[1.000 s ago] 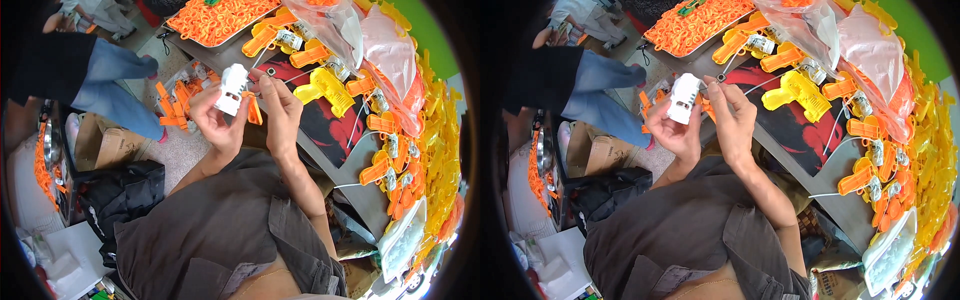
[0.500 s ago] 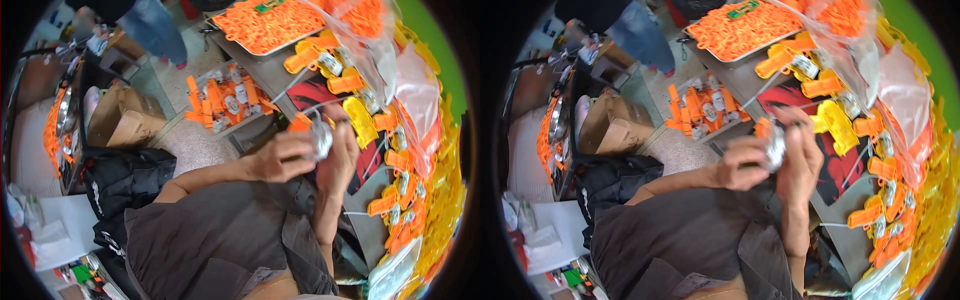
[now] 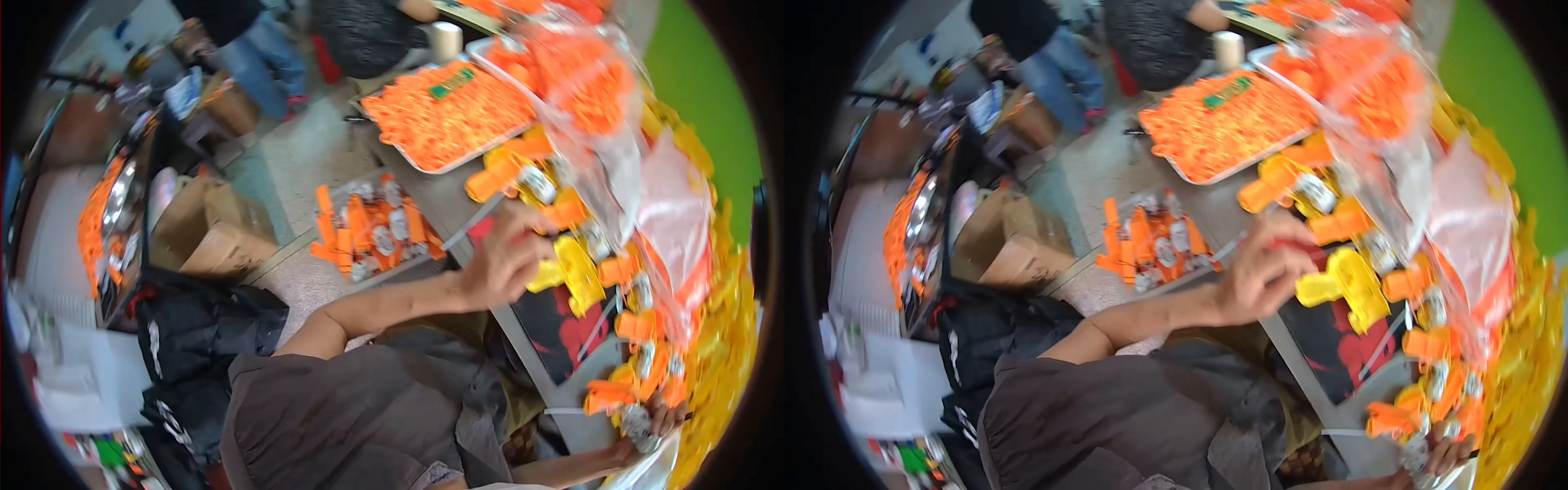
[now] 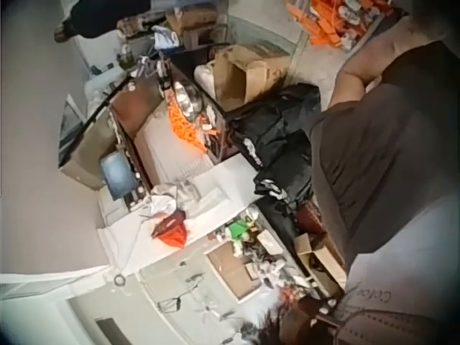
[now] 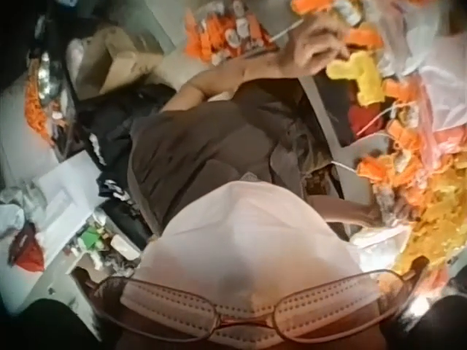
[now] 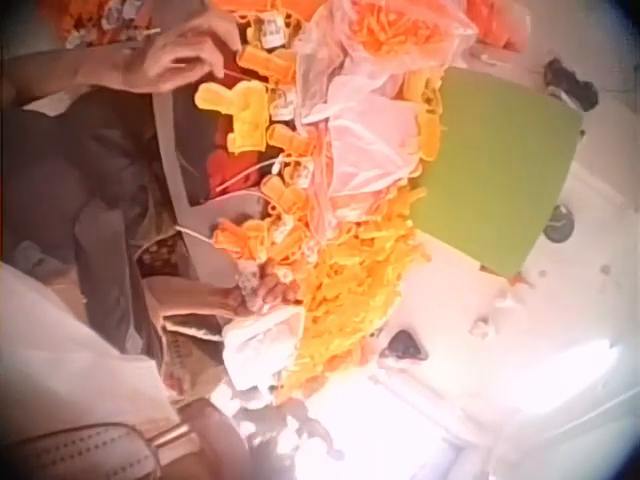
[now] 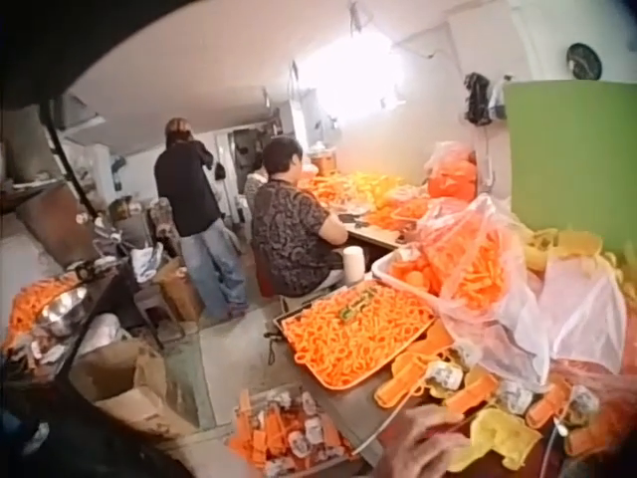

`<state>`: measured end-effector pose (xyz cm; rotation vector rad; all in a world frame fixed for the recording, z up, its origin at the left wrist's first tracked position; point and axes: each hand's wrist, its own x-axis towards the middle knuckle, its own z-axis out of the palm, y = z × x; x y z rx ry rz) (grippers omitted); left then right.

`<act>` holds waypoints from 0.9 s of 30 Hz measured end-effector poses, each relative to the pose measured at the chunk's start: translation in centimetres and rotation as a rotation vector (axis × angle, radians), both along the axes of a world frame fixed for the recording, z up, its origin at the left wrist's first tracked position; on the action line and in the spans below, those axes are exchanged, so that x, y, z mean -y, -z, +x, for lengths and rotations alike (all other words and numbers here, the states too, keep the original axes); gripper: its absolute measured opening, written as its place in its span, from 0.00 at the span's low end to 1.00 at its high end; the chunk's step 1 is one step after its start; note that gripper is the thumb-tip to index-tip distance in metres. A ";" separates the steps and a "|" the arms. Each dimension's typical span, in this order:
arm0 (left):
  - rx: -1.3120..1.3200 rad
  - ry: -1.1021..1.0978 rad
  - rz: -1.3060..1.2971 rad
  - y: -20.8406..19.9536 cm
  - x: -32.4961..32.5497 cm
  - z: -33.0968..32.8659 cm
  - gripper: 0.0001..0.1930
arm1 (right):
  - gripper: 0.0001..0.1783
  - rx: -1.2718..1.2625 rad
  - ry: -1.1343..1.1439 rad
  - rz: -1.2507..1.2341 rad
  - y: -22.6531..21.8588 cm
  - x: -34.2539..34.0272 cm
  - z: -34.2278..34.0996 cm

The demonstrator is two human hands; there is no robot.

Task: Manually assembling plastic toy water guns at a production workbench.

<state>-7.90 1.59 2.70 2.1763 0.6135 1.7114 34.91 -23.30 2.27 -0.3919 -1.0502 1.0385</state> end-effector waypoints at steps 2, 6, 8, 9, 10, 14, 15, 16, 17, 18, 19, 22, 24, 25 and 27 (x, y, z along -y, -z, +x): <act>-0.031 0.015 -0.056 0.4 -2.5 0.5 0.06 | 0.19 0.153 0.505 -0.226 -1.6 3.4 -0.9; -0.166 -0.026 -0.030 0.6 -7.3 2.9 0.06 | 0.17 1.080 1.356 -0.661 -6.0 -0.4 -9.3; -0.268 0.015 0.046 1.1 -9.2 4.8 0.07 | 0.10 0.580 0.901 -0.746 -7.9 -6.9 -14.4; -0.337 0.001 0.064 1.5 -9.6 5.2 0.07 | 0.10 0.712 0.670 -0.650 -6.8 -9.6 -15.3; -0.401 0.011 0.085 1.8 -10.0 6.1 0.08 | 0.11 0.815 0.524 -0.765 -5.5 -11.0 -15.6; -0.823 0.077 0.184 1.9 -9.1 8.5 0.19 | 0.09 1.047 0.512 -0.743 -0.5 -14.0 -17.5; -0.892 0.069 0.176 1.9 -8.9 8.6 0.23 | 0.08 1.148 0.512 -0.756 0.3 -14.4 -17.9; -0.874 0.053 0.214 2.3 -8.9 8.6 0.21 | 0.09 1.225 0.578 -0.656 1.1 -14.7 -18.2; -0.893 0.038 0.176 2.5 -8.8 8.3 0.20 | 0.09 1.213 0.553 -0.661 1.4 -14.8 -18.2; -0.911 0.024 0.137 2.7 -8.7 8.0 0.20 | 0.10 1.201 0.528 -0.666 1.4 -14.9 -18.4; -0.916 0.038 0.131 2.6 -8.2 7.7 0.20 | 0.10 1.196 0.526 -0.683 1.5 -14.9 -18.5; -0.746 0.103 -0.025 2.7 -6.3 7.0 0.17 | 0.10 1.155 0.531 -0.710 1.9 -15.1 -19.0; -0.335 0.421 -0.667 3.6 -5.1 6.7 0.15 | 0.10 1.092 0.537 -0.766 2.1 -15.2 -19.4; -0.204 0.490 -0.752 4.3 -4.3 6.9 0.14 | 0.10 1.086 0.530 -0.758 2.1 -15.3 -19.5; -0.179 0.482 -0.812 5.1 -3.0 7.2 0.15 | 0.10 1.018 0.537 -0.802 2.1 -15.3 -20.0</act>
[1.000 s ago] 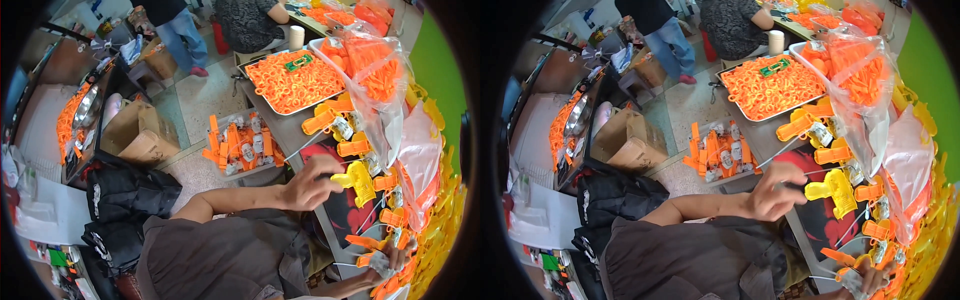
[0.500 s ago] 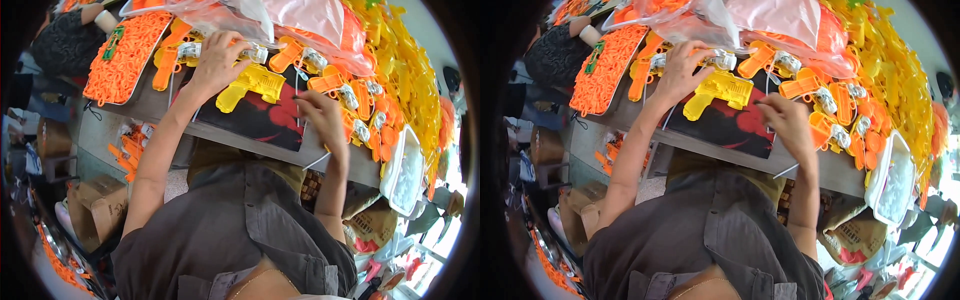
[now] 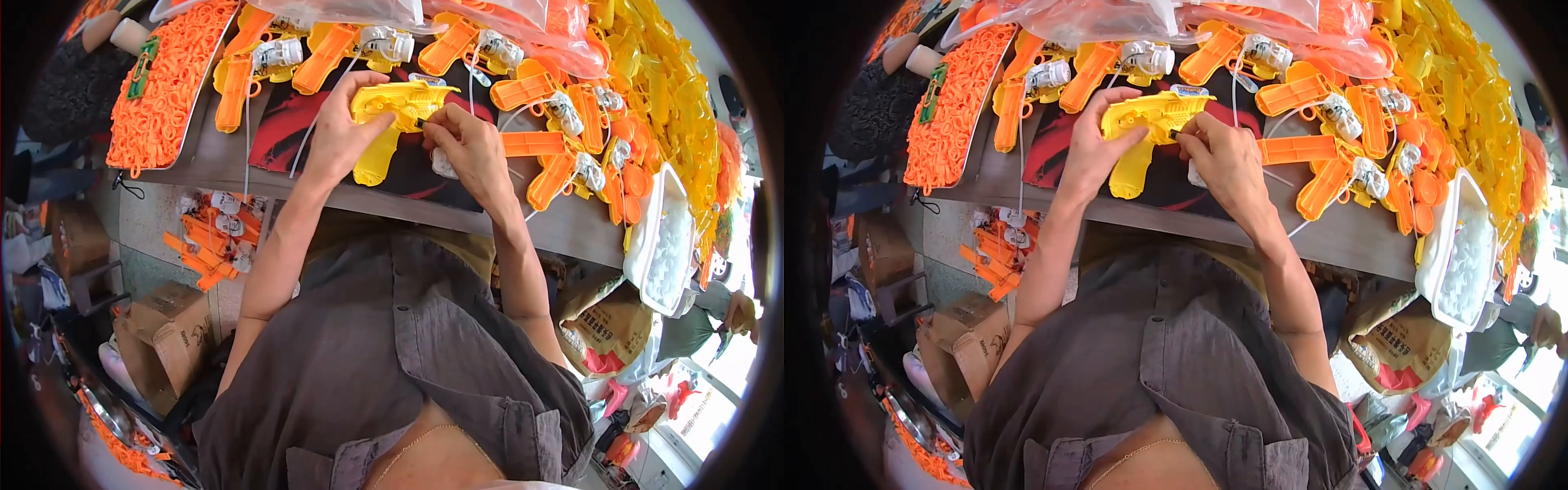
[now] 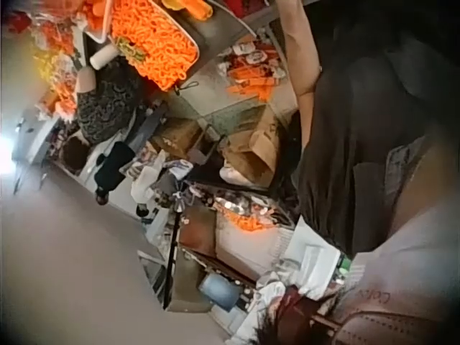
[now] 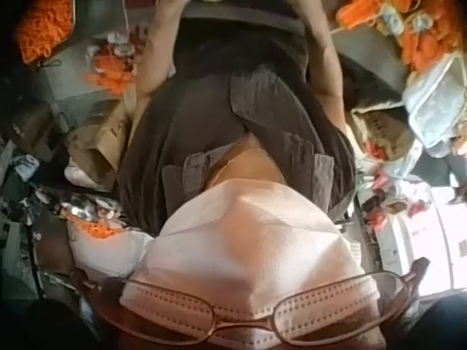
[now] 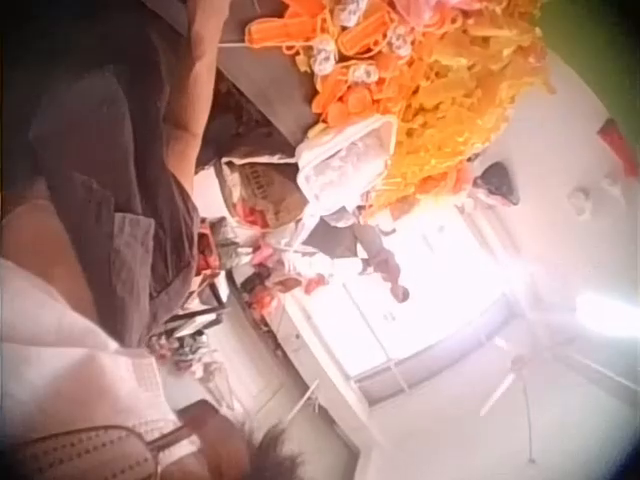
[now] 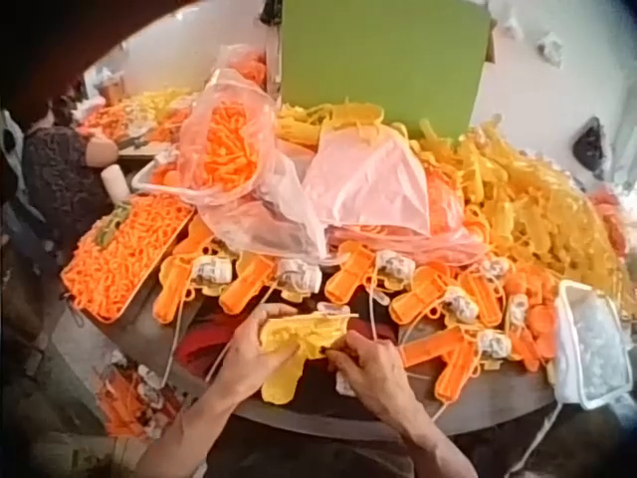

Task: Manually assembling plastic toy water guns at a production workbench.

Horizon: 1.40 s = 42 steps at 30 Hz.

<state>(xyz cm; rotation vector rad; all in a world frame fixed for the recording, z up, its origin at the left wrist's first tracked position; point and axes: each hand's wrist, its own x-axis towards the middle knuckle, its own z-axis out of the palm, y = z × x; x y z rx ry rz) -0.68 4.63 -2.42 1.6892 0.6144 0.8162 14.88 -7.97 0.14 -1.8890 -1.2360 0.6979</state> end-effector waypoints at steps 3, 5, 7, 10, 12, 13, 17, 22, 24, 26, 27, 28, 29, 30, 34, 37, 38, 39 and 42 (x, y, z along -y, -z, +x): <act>-0.009 -0.034 -0.022 0.7 -0.1 0.0 0.16 | 0.09 0.108 0.013 0.084 0.5 0.2 0.3; -0.106 0.002 0.166 -0.1 -0.6 0.0 0.15 | 0.10 0.272 -0.012 0.172 0.7 0.4 0.6; -0.088 0.018 0.198 -0.6 -0.5 0.3 0.15 | 0.11 0.174 0.004 0.150 0.6 0.3 0.5; -0.133 0.019 0.352 -1.3 -0.3 0.4 0.15 | 0.11 0.111 0.010 0.197 0.7 0.6 0.6; -0.156 0.016 0.368 -1.4 -0.2 0.5 0.15 | 0.11 0.081 0.014 0.196 0.4 0.8 0.4; -0.153 0.019 0.368 -1.4 -0.2 0.6 0.15 | 0.10 0.050 0.018 0.194 0.3 1.0 0.3; -0.136 0.021 0.446 -1.7 0.0 0.8 0.16 | 0.10 0.091 0.007 0.173 0.4 0.7 0.4; -0.096 0.021 0.511 -2.1 0.4 1.2 0.17 | 0.10 0.135 0.046 0.190 0.2 0.9 0.1; -0.136 -0.004 0.549 -2.3 0.7 1.3 0.17 | 0.09 0.183 0.052 0.185 0.0 0.9 -0.2; -0.162 0.006 0.533 -2.7 0.9 1.3 0.17 | 0.09 0.232 0.058 0.185 0.0 0.9 -0.1; -0.190 0.015 0.516 -2.8 1.1 1.4 0.17 | 0.09 0.267 0.024 0.224 0.3 0.8 0.1; -0.188 0.014 0.519 -2.9 1.3 1.4 0.17 | 0.09 0.303 -0.012 0.265 0.5 0.7 0.3; -0.185 0.013 0.536 -3.0 1.5 1.5 0.16 | 0.09 0.305 -0.011 0.267 0.7 0.6 0.2; -0.183 0.012 0.553 -3.1 1.7 1.5 0.14 | 0.09 0.296 0.010 0.263 0.9 0.4 0.1; -0.179 -0.014 0.588 -3.1 1.6 1.3 0.16 | 0.09 0.009 0.018 0.154 0.3 0.3 0.9; -0.183 0.138 0.328 -1.6 -0.7 0.1 0.18 | 0.09 -0.230 -0.094 -0.057 0.3 -0.1 2.3; -0.180 0.181 0.155 -1.0 -1.4 -0.3 0.19 | 0.11 -0.152 -0.088 -0.056 0.2 -0.6 1.9; -0.176 0.220 -0.017 -0.5 -1.9 -0.5 0.21 | 0.11 -0.155 -0.089 -0.055 0.2 -1.1 1.6; -0.345 -0.182 0.618 -0.9 -0.7 0.1 0.19 | 0.17 0.238 -0.077 -0.072 0.5 -2.8 0.8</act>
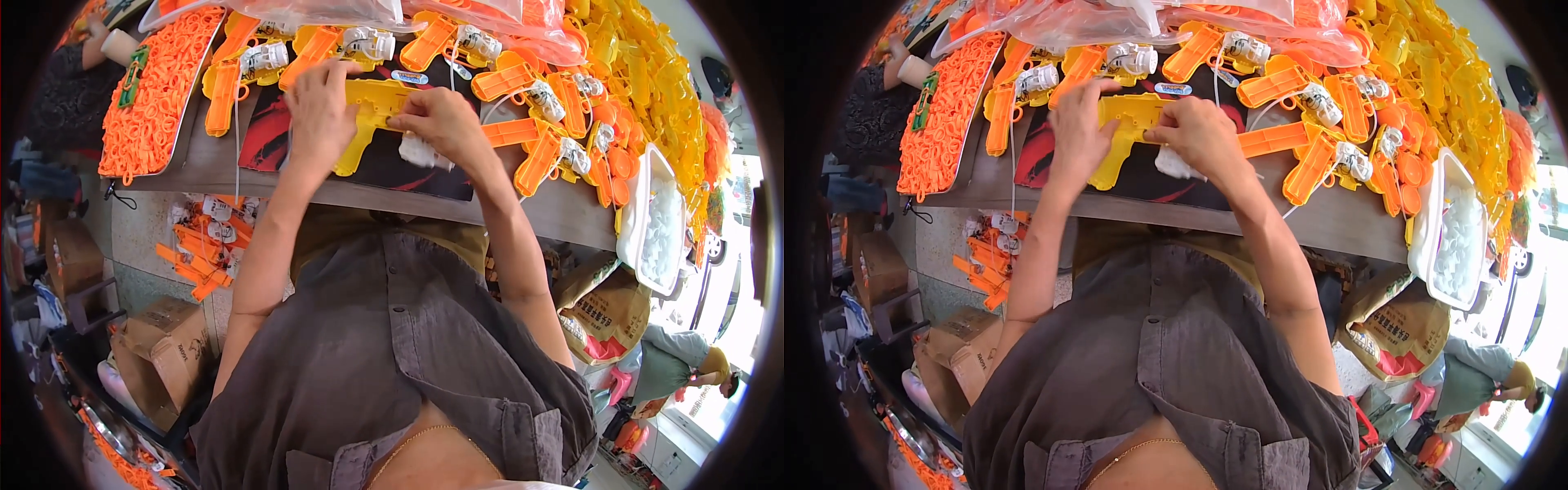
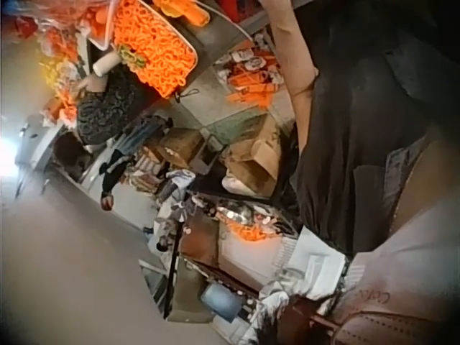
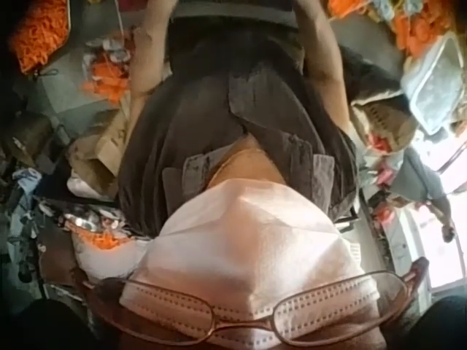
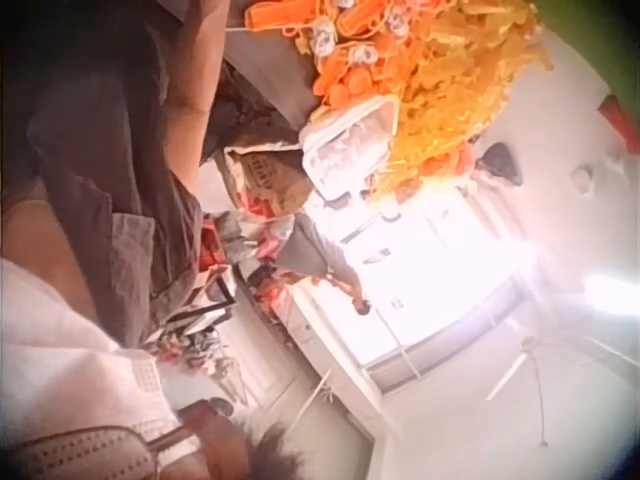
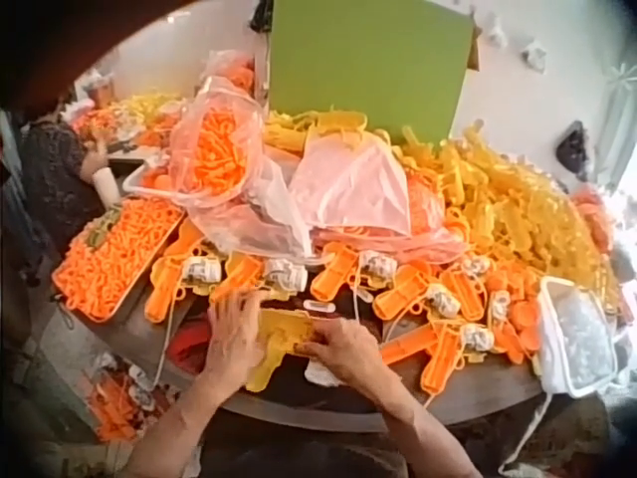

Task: Manually assembling plastic toy water guns at a production workbench.

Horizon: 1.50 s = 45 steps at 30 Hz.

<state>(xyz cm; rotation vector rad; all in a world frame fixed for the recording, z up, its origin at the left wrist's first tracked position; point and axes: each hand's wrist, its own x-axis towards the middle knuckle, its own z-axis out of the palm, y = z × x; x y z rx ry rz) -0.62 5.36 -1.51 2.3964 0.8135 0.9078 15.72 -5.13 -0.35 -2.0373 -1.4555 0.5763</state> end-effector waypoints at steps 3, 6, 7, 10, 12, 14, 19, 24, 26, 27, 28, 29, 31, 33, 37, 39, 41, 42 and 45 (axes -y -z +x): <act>-0.007 -0.263 0.443 0.6 2.3 0.3 0.14 | 0.18 0.024 0.007 -0.073 -1.0 -1.0 0.2; 0.043 -0.109 0.166 3.2 3.3 -0.7 0.06 | 0.16 -0.077 -0.029 0.048 -1.6 -0.1 0.3; 0.045 -0.112 0.164 3.1 3.3 -0.6 0.06 | 0.16 -0.163 -0.034 0.237 -1.7 0.8 0.7; 0.041 -0.106 0.197 3.0 2.9 -0.5 0.05 | 0.20 0.109 0.019 0.214 -3.7 5.6 3.3; 0.038 -0.100 0.141 2.3 3.0 0.1 0.07 | 0.23 0.228 0.015 0.110 -4.4 8.4 4.9; 0.007 -0.119 0.132 1.9 3.1 0.4 0.08 | 0.30 0.671 0.016 -0.003 -3.4 10.5 5.8; -0.017 -0.185 0.144 2.0 3.2 1.0 0.08 | 0.27 0.719 -0.011 0.059 -1.9 10.6 7.1; -0.012 -0.156 0.120 2.0 3.2 1.9 0.07 | 0.20 0.203 -0.013 -0.003 -4.8 10.4 7.5; -0.014 -0.132 0.116 2.1 3.0 1.1 0.07 | 0.20 -0.015 -0.001 -0.098 -5.6 10.3 8.0; -0.015 -0.113 0.108 2.1 3.1 0.8 0.07 | 0.20 -0.017 0.007 -0.096 -5.2 10.3 8.2; -0.038 -0.113 0.083 1.4 3.3 0.4 0.06 | 0.21 -0.086 0.060 0.018 -4.7 10.3 8.2; -0.039 -0.108 0.085 1.3 3.5 0.5 0.06 | 0.22 -0.154 0.113 0.131 -4.2 10.4 8.3; 0.092 -0.089 0.172 1.0 3.9 0.6 0.06 | 0.25 -0.094 0.072 0.247 -4.0 10.2 7.8; 0.094 -0.093 0.188 1.1 4.0 0.5 0.06 | 0.23 -0.045 0.212 0.420 -4.7 9.3 5.6; 0.059 -0.140 0.054 0.6 4.7 -0.7 0.10 | 0.21 0.294 0.019 0.628 -5.5 7.6 2.2; 0.229 -0.035 -0.454 -0.8 5.3 -1.7 0.15 | 0.25 0.504 -0.217 0.687 -5.1 7.2 0.3; 0.400 0.061 -0.960 -1.5 5.5 -2.7 0.20 | 0.25 0.602 -0.392 0.705 -4.2 7.1 -3.3; 0.520 0.100 -1.140 -1.5 5.5 -2.8 0.24 | 0.26 0.561 -0.477 0.697 -3.1 6.6 -4.8; 0.600 0.196 -1.238 -0.7 4.3 -3.7 0.32 | 0.29 0.465 -0.552 0.689 -1.7 7.1 -6.5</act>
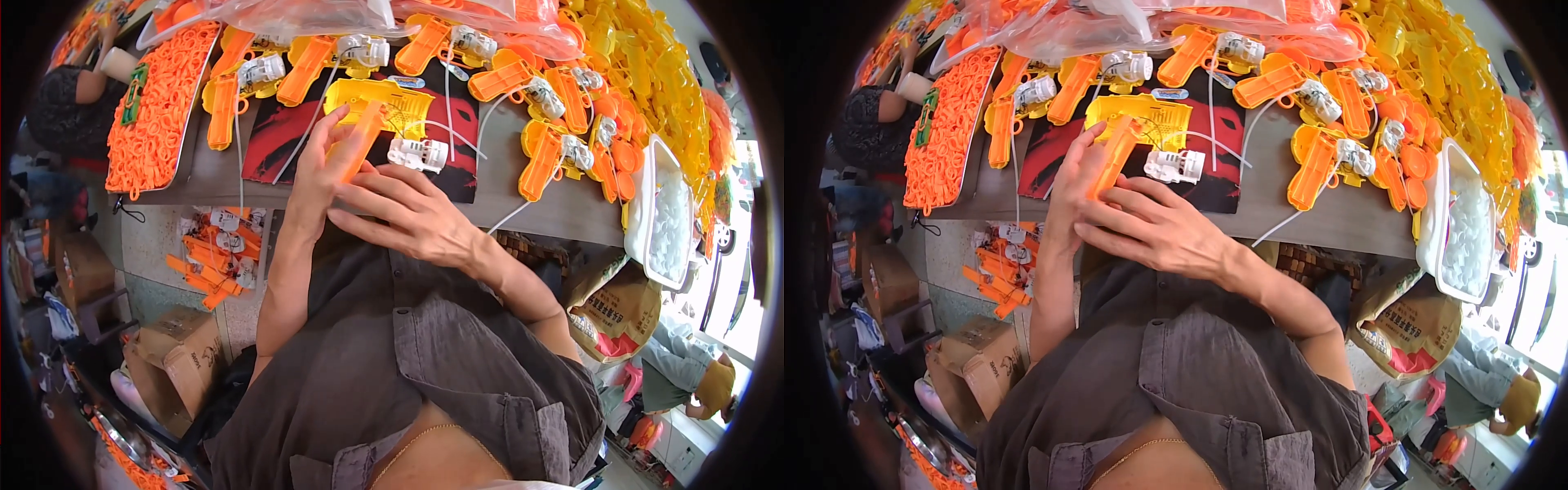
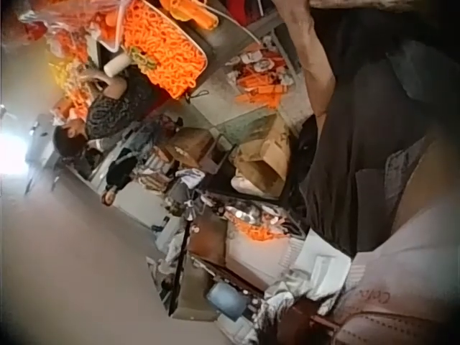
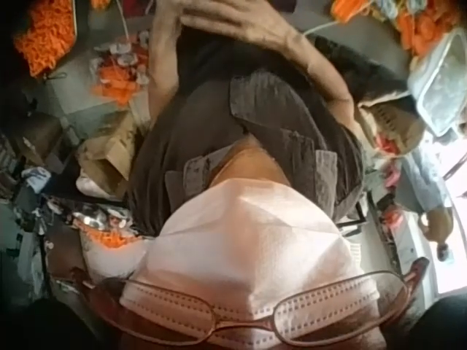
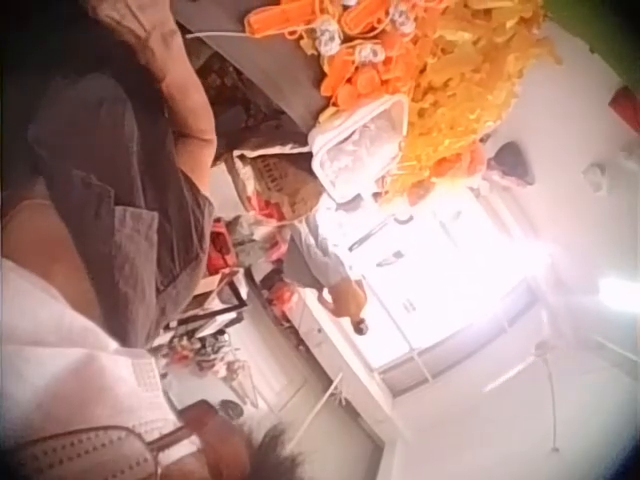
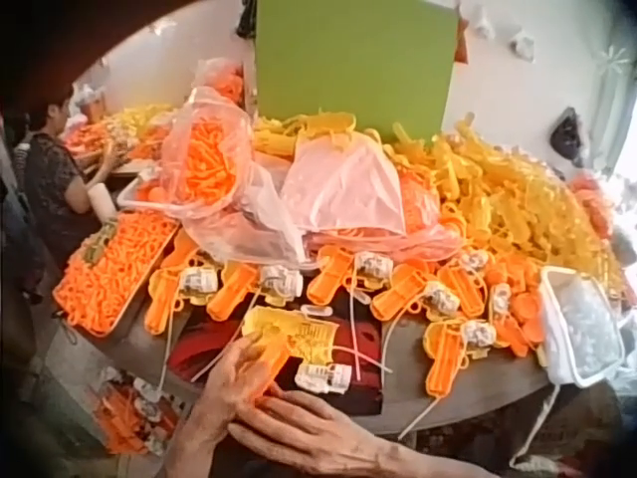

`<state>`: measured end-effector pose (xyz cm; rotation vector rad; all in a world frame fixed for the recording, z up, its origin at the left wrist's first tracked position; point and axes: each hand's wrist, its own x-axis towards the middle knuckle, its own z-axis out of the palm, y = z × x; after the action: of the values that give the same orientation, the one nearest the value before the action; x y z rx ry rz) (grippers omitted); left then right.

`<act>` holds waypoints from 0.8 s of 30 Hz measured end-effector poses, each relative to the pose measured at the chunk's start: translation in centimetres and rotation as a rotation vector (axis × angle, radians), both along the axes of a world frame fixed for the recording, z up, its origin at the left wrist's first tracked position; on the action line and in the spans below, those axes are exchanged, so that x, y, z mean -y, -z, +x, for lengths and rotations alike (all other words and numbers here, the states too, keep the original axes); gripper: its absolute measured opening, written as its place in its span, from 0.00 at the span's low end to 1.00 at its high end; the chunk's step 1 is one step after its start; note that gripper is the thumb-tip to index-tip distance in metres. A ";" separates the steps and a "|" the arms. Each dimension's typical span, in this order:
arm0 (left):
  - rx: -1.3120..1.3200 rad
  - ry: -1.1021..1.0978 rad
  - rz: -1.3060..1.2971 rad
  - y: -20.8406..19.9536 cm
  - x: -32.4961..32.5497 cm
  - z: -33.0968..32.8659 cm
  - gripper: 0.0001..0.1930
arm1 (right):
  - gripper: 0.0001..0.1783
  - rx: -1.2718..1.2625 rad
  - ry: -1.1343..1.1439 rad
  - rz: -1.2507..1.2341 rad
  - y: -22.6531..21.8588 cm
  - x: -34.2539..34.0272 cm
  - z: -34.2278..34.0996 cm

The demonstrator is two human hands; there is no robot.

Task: Manually assembling plastic toy water guns at a production workbench.

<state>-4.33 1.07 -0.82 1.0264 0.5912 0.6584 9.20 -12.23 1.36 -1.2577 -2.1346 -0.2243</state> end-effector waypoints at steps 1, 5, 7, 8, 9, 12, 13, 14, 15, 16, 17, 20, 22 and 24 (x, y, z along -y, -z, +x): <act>-0.156 0.058 0.176 -0.2 0.0 -0.2 0.32 | 0.30 -0.046 -0.002 -0.018 0.5 0.4 0.0; -0.393 0.103 0.432 -0.9 -0.1 -0.1 0.26 | 0.30 -0.168 0.460 0.024 1.8 1.5 1.2; -0.530 -0.034 1.007 -0.3 -0.9 0.2 0.22 | 0.29 -0.199 0.595 -0.197 1.8 1.0 2.3; -0.524 -0.032 1.008 0.1 -1.0 0.3 0.22 | 0.29 -0.196 0.600 -0.195 2.0 0.9 3.0; -0.566 -0.114 1.104 0.2 -1.0 0.5 0.22 | 0.28 -0.153 0.526 -0.211 2.5 0.9 3.6; -0.513 -0.247 1.274 1.4 -2.0 0.6 0.22 | 0.25 -0.160 0.419 -0.180 1.6 0.1 4.8; -0.560 -0.216 1.293 1.5 -2.0 0.6 0.22 | 0.22 -0.294 0.420 -0.211 1.3 -0.2 5.3; -0.610 -0.191 1.310 1.5 -1.9 0.6 0.21 | 0.20 -0.427 0.414 -0.242 0.8 -0.6 5.7; -0.614 -0.195 1.309 1.6 -1.7 0.5 0.21 | 0.14 -0.673 0.459 -0.367 0.0 -1.5 5.8; -0.627 -0.190 1.312 1.5 -1.6 0.5 0.21 | 0.14 -0.672 0.458 -0.367 0.1 -2.3 6.3; -0.639 -0.187 1.319 1.5 -1.6 0.7 0.22 | 0.14 -0.727 0.535 -0.402 0.3 -3.4 7.0; -0.578 -0.201 1.298 1.2 -1.1 0.7 0.23 | 0.13 -0.665 0.661 -0.462 1.7 -4.2 7.7; -0.602 -0.196 1.286 1.0 -1.0 0.7 0.24 | 0.11 -0.187 0.774 -0.254 2.3 -3.9 7.4; -0.583 -0.205 1.219 1.2 -1.0 0.5 0.23 | 0.09 -0.166 0.809 -0.179 2.4 -4.3 6.5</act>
<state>-3.82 2.02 -2.06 2.3689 0.8104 0.9227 15.66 -7.97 -1.04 -2.1158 -1.4308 -0.2541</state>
